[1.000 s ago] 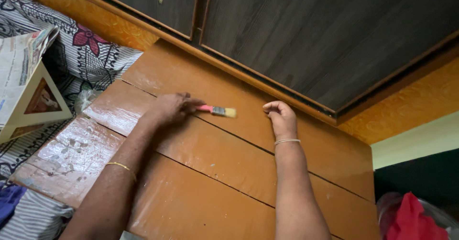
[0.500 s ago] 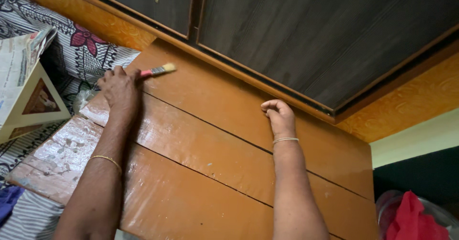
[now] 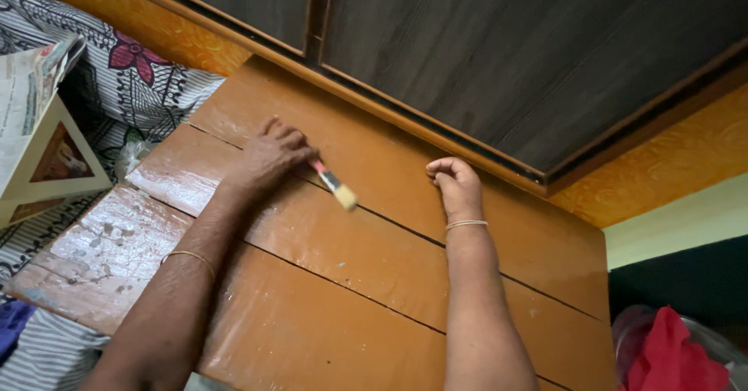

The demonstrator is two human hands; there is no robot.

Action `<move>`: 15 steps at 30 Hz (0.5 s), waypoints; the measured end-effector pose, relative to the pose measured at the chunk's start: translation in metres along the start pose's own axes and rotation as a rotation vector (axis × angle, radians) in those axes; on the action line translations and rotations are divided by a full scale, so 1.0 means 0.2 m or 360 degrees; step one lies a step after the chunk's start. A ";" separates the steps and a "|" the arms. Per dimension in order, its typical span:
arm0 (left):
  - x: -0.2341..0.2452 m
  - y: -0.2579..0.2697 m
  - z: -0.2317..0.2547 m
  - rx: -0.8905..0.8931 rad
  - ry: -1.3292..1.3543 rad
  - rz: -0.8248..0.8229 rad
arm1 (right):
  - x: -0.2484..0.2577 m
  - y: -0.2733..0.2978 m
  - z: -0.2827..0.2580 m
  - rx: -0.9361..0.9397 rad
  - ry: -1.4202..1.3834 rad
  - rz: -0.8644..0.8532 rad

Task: The person cleans a wooden bench by first brushing between the slats with a paintbrush and then wiping the surface with a purple cloth.

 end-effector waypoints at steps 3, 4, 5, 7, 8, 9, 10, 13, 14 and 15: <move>0.04 0.07 -0.10 0.0340 -0.0234 -0.0102 | 0.00 0.00 0.02 0.0025 -0.0019 -0.0019; 0.05 0.11 -0.16 0.0619 -0.0266 -0.0228 | 0.01 -0.01 0.03 0.0033 -0.0024 -0.0025; 0.08 0.12 -0.17 0.0621 -0.0268 -0.0225 | 0.01 -0.02 0.03 0.0036 -0.0025 -0.0026; 0.13 0.18 -0.27 0.1003 -0.0367 -0.0352 | 0.01 -0.02 0.03 0.0051 -0.0006 -0.0021; 0.14 0.18 -0.27 0.1006 -0.0366 -0.0353 | 0.01 -0.02 0.04 0.0050 -0.0005 -0.0024; 0.17 0.18 -0.27 0.1009 -0.0389 -0.0342 | 0.01 -0.02 0.04 0.0054 0.0004 -0.0024; 0.20 0.18 -0.27 0.1010 -0.0412 -0.0331 | 0.02 -0.02 0.04 0.0058 0.0013 -0.0023; 0.20 0.17 -0.21 0.1055 -0.0003 -0.0474 | 0.01 -0.03 0.05 0.0044 -0.0021 -0.0023; 0.20 0.15 -0.20 0.1054 -0.0003 -0.0477 | 0.01 -0.02 0.04 0.0042 -0.0021 -0.0022; 0.20 0.13 -0.19 0.1034 0.0217 -0.0430 | 0.01 -0.02 0.03 0.0044 0.0006 -0.0016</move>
Point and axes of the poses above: each hand's wrist, its own y-axis away from the middle knuckle, its own x-axis out of the back of the hand, z = x × y, the point moved 6 cm from there along -y, towards the middle knuckle, and after that the axes turned 3 degrees about y, right-handed, at the moved point
